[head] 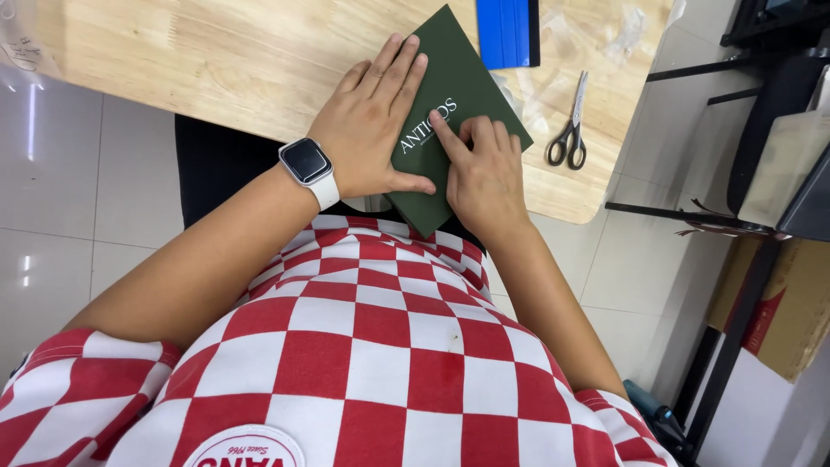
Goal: Applying a vinyl decal to a green box and then handling other boxes on a workshop table.
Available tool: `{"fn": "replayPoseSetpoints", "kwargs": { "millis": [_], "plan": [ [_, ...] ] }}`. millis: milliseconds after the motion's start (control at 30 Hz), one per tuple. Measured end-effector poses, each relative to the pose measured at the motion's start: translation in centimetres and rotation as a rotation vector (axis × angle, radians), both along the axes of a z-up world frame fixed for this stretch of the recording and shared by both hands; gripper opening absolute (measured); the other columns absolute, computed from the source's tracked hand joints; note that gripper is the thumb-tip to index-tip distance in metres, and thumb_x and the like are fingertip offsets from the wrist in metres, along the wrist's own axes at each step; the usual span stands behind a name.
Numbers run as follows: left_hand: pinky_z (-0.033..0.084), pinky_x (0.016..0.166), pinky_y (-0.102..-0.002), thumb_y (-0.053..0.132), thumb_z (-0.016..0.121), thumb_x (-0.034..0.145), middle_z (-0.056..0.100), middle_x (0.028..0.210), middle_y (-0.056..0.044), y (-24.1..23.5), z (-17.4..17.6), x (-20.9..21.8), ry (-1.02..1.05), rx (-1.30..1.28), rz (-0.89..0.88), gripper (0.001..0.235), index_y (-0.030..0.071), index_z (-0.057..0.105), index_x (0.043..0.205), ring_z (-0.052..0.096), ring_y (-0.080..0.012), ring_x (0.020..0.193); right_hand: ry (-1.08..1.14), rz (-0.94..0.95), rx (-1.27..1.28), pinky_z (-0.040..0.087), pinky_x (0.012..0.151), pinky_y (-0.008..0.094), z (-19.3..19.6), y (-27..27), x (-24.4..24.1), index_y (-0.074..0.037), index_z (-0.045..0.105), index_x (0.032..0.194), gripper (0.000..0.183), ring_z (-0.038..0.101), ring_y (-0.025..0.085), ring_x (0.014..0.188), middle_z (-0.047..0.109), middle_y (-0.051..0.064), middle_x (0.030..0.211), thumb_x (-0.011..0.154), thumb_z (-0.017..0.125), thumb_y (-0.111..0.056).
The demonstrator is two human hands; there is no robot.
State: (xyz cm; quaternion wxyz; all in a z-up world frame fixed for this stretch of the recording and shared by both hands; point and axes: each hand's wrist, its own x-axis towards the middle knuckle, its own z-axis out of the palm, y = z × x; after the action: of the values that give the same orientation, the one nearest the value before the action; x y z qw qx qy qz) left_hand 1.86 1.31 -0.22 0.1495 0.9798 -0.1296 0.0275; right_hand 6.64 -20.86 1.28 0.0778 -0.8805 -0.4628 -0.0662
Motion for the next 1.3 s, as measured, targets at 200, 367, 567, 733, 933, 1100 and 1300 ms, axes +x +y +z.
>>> {"fn": "replayPoseSetpoints", "kwargs": {
  "millis": [200, 367, 567, 733, 933, 1100, 1300],
  "plan": [
    [0.020, 0.129, -0.050, 0.101, 0.061, 0.078, 0.003, 0.172, -0.022, 0.0, 0.0, 0.0, 0.059, -0.031, -0.022, 0.147, -0.003, 0.004, 0.164, 0.004, -0.0355, 0.160, 0.062, -0.032, -0.006, 0.034, 0.070, 0.043, 0.3, 0.4, -0.3, -0.016, 0.059, 0.147, 0.048, 0.049, 0.031, 0.084, 0.050, 0.011, 0.105, 0.101, 0.050, -0.004],
    [0.021, 0.129, -0.048, 0.103, 0.061, 0.078, 0.006, 0.172, -0.022, 0.1, 0.0, 0.0, 0.035, -0.005, -0.003, 0.148, -0.004, 0.004, 0.164, 0.006, -0.0343, 0.160, 0.043, -0.035, 0.009, 0.033, 0.071, 0.042, 0.6, -0.1, -0.6, -0.015, 0.060, 0.147, 0.048, 0.048, 0.030, 0.084, 0.048, 0.010, 0.103, 0.102, 0.048, -0.002],
    [0.023, 0.131, -0.049, 0.098, 0.078, 0.072, 0.006, 0.173, -0.022, 0.5, -0.1, -0.1, 0.017, -0.167, 0.008, 0.154, 0.004, 0.000, 0.166, 0.011, -0.0356, 0.163, 0.148, -0.075, -0.058, 0.017, 0.122, 0.071, -0.4, 1.4, 1.9, -0.029, 0.047, 0.158, 0.058, 0.024, 0.041, 0.156, 0.032, 0.011, 0.168, 0.107, 0.055, -0.056],
    [0.026, 0.140, -0.053, 0.056, 0.061, 0.104, 0.020, 0.172, -0.023, 2.0, -0.7, -1.0, -0.238, -0.726, -0.064, 0.096, 0.002, 0.010, 0.165, 0.023, -0.0394, 0.164, 0.194, -0.025, -0.110, 0.017, 0.119, 0.070, 1.2, 3.3, 1.2, -0.006, 0.027, 0.160, 0.074, 0.016, 0.046, 0.153, 0.023, 0.018, 0.166, 0.110, 0.025, -0.061],
    [0.043, 0.136, -0.051, 0.068, 0.027, 0.112, 0.015, 0.177, -0.019, 1.7, -1.3, -1.0, -0.222, -0.741, -0.007, 0.087, 0.007, 0.002, 0.168, 0.024, -0.0383, 0.168, 0.207, -0.119, -0.128, 0.015, 0.122, 0.068, -0.5, 0.5, 6.2, -0.016, 0.030, 0.162, 0.069, 0.016, 0.045, 0.155, 0.021, 0.011, 0.170, 0.108, 0.058, -0.048],
    [0.046, 0.135, -0.053, 0.068, 0.025, 0.112, 0.012, 0.178, -0.017, 1.7, -1.4, -0.2, -0.266, -0.727, -0.034, 0.087, 0.007, 0.000, 0.169, 0.025, -0.0384, 0.168, 0.278, 0.174, -0.100, 0.010, 0.120, 0.078, -0.4, 2.2, 1.0, -0.012, 0.027, 0.165, 0.091, 0.008, 0.046, 0.159, 0.018, 0.016, 0.172, 0.099, 0.013, -0.074],
    [0.048, 0.129, -0.049, 0.064, 0.025, 0.115, 0.028, 0.172, -0.020, 1.6, -0.5, -0.9, -0.204, -0.741, -0.022, 0.078, 0.008, 0.007, 0.166, 0.036, -0.0382, 0.162, 0.219, -0.336, -0.228, 0.011, 0.119, 0.076, 1.3, -3.0, 5.8, 0.000, 0.020, 0.166, 0.071, 0.003, 0.048, 0.153, 0.011, 0.018, 0.171, 0.116, 0.027, -0.051]
  ]
}}
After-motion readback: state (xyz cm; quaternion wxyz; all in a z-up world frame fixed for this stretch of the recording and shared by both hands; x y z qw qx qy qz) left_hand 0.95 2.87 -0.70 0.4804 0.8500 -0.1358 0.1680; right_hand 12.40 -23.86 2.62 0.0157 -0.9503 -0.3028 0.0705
